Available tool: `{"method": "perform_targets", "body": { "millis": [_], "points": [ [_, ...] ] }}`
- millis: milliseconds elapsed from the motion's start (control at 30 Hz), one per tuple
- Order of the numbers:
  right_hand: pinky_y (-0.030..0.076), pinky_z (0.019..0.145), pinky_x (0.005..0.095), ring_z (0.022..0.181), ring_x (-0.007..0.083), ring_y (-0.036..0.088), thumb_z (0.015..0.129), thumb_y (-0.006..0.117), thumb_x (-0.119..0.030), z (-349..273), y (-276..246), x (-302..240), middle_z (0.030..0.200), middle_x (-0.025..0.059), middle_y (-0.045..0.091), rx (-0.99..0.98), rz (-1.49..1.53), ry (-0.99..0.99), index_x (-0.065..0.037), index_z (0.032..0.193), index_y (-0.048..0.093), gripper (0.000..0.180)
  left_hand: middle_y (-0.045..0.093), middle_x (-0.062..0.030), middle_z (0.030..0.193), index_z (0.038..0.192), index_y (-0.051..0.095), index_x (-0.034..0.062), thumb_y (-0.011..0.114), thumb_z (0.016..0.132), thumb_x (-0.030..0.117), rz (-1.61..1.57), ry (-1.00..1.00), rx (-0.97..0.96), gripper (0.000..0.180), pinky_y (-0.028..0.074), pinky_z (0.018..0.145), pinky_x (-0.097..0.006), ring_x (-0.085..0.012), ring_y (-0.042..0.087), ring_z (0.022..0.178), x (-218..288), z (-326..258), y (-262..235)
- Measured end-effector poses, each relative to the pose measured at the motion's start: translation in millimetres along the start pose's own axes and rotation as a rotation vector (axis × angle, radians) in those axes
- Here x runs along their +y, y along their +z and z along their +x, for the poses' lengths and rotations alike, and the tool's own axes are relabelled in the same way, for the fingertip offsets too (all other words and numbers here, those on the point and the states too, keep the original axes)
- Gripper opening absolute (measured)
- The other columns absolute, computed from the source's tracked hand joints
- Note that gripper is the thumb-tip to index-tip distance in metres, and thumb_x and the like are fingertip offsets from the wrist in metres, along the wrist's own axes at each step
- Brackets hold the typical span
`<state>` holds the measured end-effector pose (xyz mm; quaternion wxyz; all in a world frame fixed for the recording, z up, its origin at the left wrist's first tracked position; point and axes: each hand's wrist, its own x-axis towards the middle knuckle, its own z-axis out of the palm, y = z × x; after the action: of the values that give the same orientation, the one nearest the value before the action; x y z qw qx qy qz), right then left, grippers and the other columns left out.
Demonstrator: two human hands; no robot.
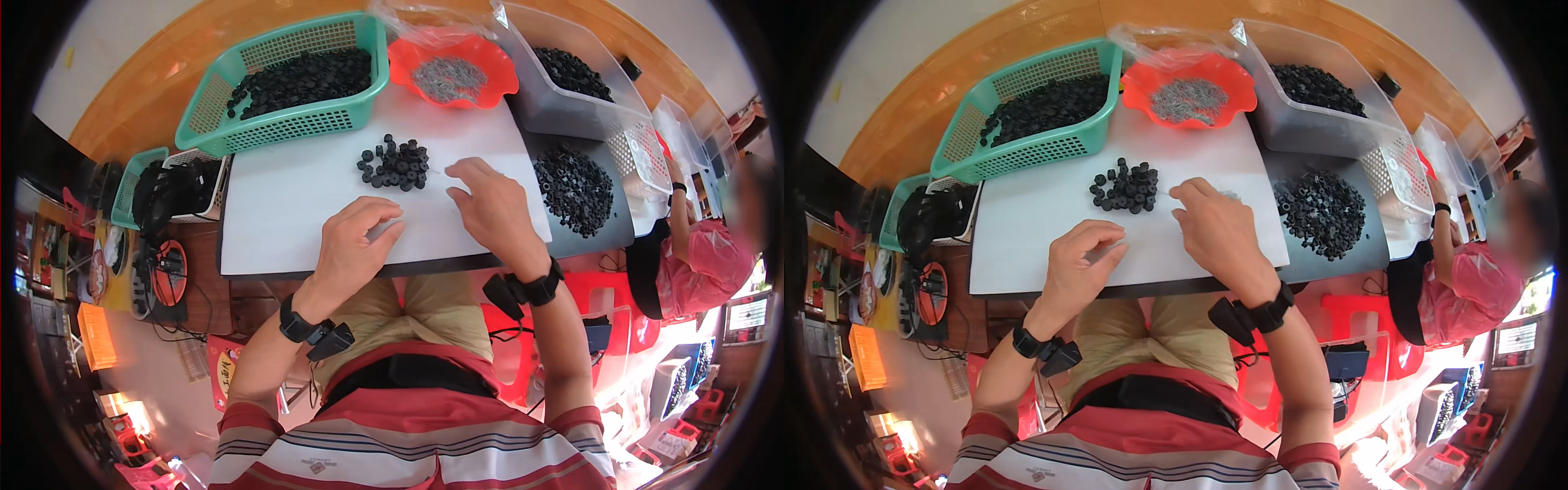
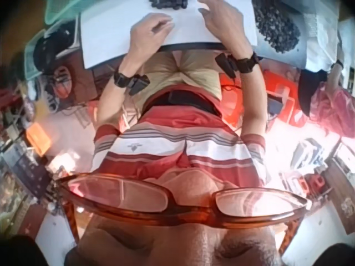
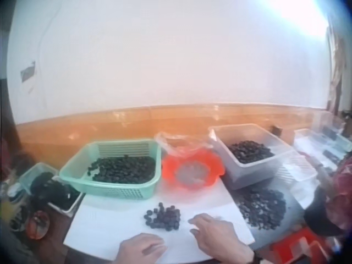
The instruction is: Assembling small black plastic shoe components by hand.
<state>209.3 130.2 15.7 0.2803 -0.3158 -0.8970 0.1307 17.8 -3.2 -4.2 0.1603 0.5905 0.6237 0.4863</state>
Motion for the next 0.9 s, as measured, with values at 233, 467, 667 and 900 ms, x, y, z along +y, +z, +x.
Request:
{"method": "perform_targets", "body": {
  "millis": [233, 467, 667, 900],
  "points": [
    [0.053, 0.079, 0.0489, 0.096, 0.0393, 0.068, 0.089, 0.066, -0.005, 35, 24, 5, 0.112, 0.0157, 0.07, -0.143, -0.064, 0.091, -0.004, 0.118, 0.063, 0.029, 0.074, -0.0103, 0.103, 0.1, 0.073, 0.0002, 0.077, 0.084, 0.002, 0.013, -0.013, -0.002, 0.017, 0.055, 0.078, -0.031, -0.022, 0.071, 0.088, -1, -4, -2],
    [0.053, 0.076, 0.0555, 0.089, 0.0468, 0.068, 0.085, 0.062, 0.0, 47, 31, 17, 0.095, 0.0241, 0.07, -0.186, -0.049, 0.088, 0.001, 0.109, 0.06, 0.024, 0.075, -0.0105, 0.103, 0.1, 0.074, -0.0001, 0.078, 0.084, 0.003, -0.021, -0.06, -0.011, 0.017, 0.056, 0.079, -0.031, -0.021, 0.071, 0.089, -2, 0, -7],
    [0.049, 0.081, 0.055, 0.093, 0.0449, 0.065, 0.09, 0.061, -0.002, 47, 27, 12, 0.103, 0.0236, 0.07, -0.255, -0.137, 0.091, -0.001, 0.115, 0.063, 0.025, 0.075, -0.01, 0.102, 0.101, 0.074, -0.0001, 0.077, 0.084, 0.002, -0.022, -0.063, 0.034, 0.017, 0.057, 0.079, -0.03, -0.0192, 0.071, 0.086, -8, 6, -19],
    [0.051, 0.075, 0.0532, 0.086, 0.0462, 0.063, 0.09, 0.056, 0.002, 8, 7, 7, 0.099, 0.0213, 0.064, -0.07, 0.066, -0.01, 0.0, 0.109, 0.062, 0.02, 0.074, -0.0115, 0.1, 0.105, 0.073, 0.0002, 0.077, 0.086, 0.005, 0.126, 0.02, 0.08, 0.02, 0.057, 0.078, -0.031, -0.0202, 0.07, 0.085, -27, 58, -34]
  ]
}}
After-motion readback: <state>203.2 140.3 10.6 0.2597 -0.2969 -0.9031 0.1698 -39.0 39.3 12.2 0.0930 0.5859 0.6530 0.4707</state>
